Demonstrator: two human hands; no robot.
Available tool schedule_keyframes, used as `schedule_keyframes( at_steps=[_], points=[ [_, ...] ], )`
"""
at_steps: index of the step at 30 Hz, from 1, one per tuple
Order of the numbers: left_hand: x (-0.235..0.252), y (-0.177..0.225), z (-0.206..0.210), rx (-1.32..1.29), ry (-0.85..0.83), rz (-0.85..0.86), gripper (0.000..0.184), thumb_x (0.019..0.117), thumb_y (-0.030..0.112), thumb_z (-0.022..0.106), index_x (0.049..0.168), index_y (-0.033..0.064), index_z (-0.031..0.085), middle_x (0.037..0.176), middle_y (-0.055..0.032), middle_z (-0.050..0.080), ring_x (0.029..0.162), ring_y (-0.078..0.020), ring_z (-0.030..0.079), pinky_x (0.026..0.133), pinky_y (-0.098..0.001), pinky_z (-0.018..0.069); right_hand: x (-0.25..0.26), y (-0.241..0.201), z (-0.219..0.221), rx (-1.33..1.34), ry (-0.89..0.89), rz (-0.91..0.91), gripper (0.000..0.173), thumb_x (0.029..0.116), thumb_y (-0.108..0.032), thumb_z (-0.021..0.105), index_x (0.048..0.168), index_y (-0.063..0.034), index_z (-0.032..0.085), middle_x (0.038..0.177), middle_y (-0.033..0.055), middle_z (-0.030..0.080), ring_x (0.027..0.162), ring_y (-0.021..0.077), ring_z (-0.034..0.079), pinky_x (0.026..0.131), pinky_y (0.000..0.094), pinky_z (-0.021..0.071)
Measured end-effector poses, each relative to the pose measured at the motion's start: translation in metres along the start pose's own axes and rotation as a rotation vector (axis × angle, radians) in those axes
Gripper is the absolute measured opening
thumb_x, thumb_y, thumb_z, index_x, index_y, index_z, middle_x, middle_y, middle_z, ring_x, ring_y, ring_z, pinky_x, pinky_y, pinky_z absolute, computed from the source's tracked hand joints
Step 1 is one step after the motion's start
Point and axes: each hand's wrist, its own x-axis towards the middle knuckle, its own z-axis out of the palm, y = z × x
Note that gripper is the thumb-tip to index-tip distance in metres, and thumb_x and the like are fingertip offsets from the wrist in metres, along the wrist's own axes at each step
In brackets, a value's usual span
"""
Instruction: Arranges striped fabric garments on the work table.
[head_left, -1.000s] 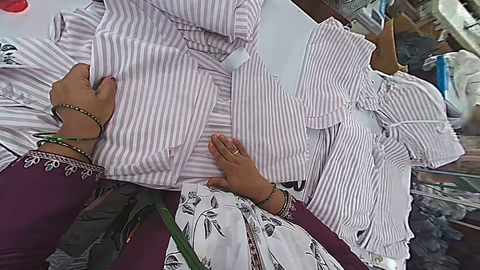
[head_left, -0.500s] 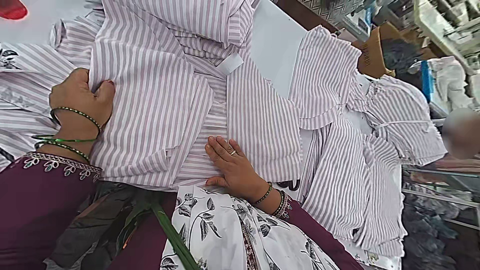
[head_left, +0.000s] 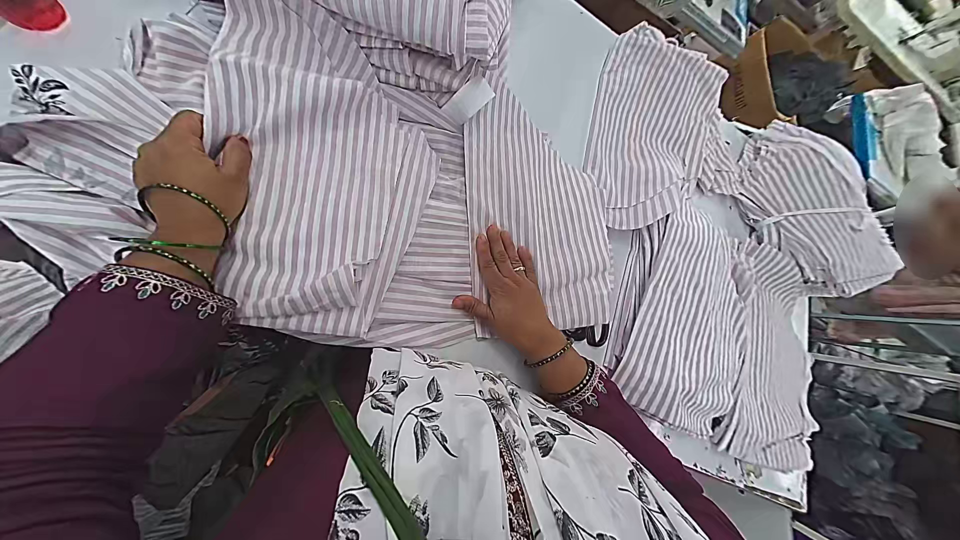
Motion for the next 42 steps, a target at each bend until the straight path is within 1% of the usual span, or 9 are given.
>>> schedule_keyframes(
  at_steps=[7, 26, 29, 30, 32, 33, 37, 40, 42],
  points=[
    [0.002, -0.003, -0.001, 0.006, -0.022, 0.016, 0.045, 0.1062, 0.030, 0.051, 0.122, -0.0112, 0.056, 0.111, -0.0432, 0.061, 0.111, -0.0639, 0.058, 0.089, -0.0803, 0.0384, 0.000, 0.002, 0.005, -0.005, 0.053, -0.005, 0.101, 0.0916, -0.079, 0.035, 0.160, -0.0050, 0.033, 0.168, 0.0151, 0.026, 0.156, 0.0318, 0.021, 0.123, 0.0597, 0.0127],
    [0.001, -0.005, -0.002, -0.023, -0.031, 0.019, 0.043, 0.1058, 0.032, 0.052, 0.121, -0.0086, 0.057, 0.110, -0.0404, 0.063, 0.111, -0.0615, 0.059, 0.089, -0.0785, 0.0396, 0.001, -0.006, -0.001, -0.013, -0.009, 0.080, 0.096, 0.0940, -0.074, 0.039, 0.161, -0.0068, 0.029, 0.169, 0.0132, 0.022, 0.158, 0.0297, 0.016, 0.124, 0.0579, 0.0084],
    [0.001, -0.004, -0.003, -0.012, -0.029, 0.013, 0.044, 0.1060, 0.032, 0.051, 0.122, -0.0090, 0.057, 0.111, -0.0417, 0.062, 0.112, -0.0623, 0.059, 0.089, -0.0788, 0.0393, 0.013, -0.026, -0.011, -0.044, -0.056, 0.138, 0.098, 0.0949, -0.068, 0.050, 0.161, -0.0004, 0.024, 0.169, 0.0200, 0.019, 0.158, 0.0339, 0.014, 0.124, 0.0605, 0.0076],
    [0.001, -0.003, -0.003, -0.009, -0.032, 0.014, 0.044, 0.1061, 0.032, 0.051, 0.122, -0.0093, 0.056, 0.112, -0.0425, 0.062, 0.112, -0.0630, 0.058, 0.089, -0.0791, 0.0389, 0.019, -0.034, -0.009, -0.051, -0.016, 0.111, 0.101, 0.0932, -0.068, 0.053, 0.160, 0.0030, 0.025, 0.167, 0.0231, 0.021, 0.157, 0.0360, 0.015, 0.123, 0.0607, 0.0097],
    [-0.001, -0.001, -0.003, -0.004, -0.040, 0.018, 0.045, 0.1061, 0.031, 0.050, 0.122, -0.0101, 0.055, 0.113, -0.0433, 0.061, 0.113, -0.0639, 0.057, 0.089, -0.0797, 0.0386, 0.030, -0.045, 0.002, -0.065, 0.081, -0.019, 0.105, 0.0905, -0.072, 0.051, 0.157, 0.0063, 0.030, 0.165, 0.0249, 0.026, 0.155, 0.0384, 0.021, 0.123, 0.0607, 0.0154],
    [-0.001, -0.001, -0.003, -0.005, -0.039, 0.019, 0.045, 0.1061, 0.031, 0.050, 0.122, -0.0104, 0.055, 0.113, -0.0435, 0.061, 0.112, -0.0643, 0.057, 0.089, -0.0801, 0.0381, 0.036, -0.051, 0.006, -0.047, 0.051, -0.076, 0.105, 0.0905, -0.072, 0.051, 0.157, 0.0058, 0.029, 0.165, 0.0244, 0.026, 0.156, 0.0375, 0.020, 0.123, 0.0598, 0.0146],
    [0.000, -0.002, -0.004, -0.001, -0.033, 0.014, 0.045, 0.1063, 0.031, 0.050, 0.120, -0.0118, 0.056, 0.112, -0.0437, 0.061, 0.112, -0.0648, 0.057, 0.089, -0.0808, 0.0382, 0.042, -0.065, -0.002, -0.088, -0.282, -0.089, 0.104, 0.0942, -0.074, 0.043, 0.163, -0.0013, 0.013, 0.171, 0.0173, 0.006, 0.159, 0.0291, 0.001, 0.126, 0.0508, 0.0008],
    [0.002, -0.003, -0.002, 0.005, -0.034, 0.014, 0.045, 0.1063, 0.031, 0.051, 0.119, -0.0117, 0.056, 0.111, -0.0444, 0.060, 0.111, -0.0653, 0.057, 0.088, -0.0810, 0.0381, 0.027, -0.060, -0.008, -0.078, -0.355, -0.067, 0.100, 0.0965, -0.073, 0.037, 0.164, -0.0038, 0.012, 0.172, 0.0142, 0.003, 0.159, 0.0258, -0.003, 0.126, 0.0505, -0.0030],
    [0.000, -0.002, -0.003, -0.003, -0.039, 0.013, 0.045, 0.1067, 0.030, 0.051, 0.119, -0.0125, 0.056, 0.111, -0.0453, 0.060, 0.110, -0.0661, 0.057, 0.088, -0.0816, 0.0376, 0.016, -0.056, -0.005, -0.057, -0.319, -0.065, 0.098, 0.0967, -0.073, 0.036, 0.163, -0.0038, 0.017, 0.172, 0.0137, 0.007, 0.159, 0.0263, 0.001, 0.126, 0.0508, -0.0013]
  ],
)
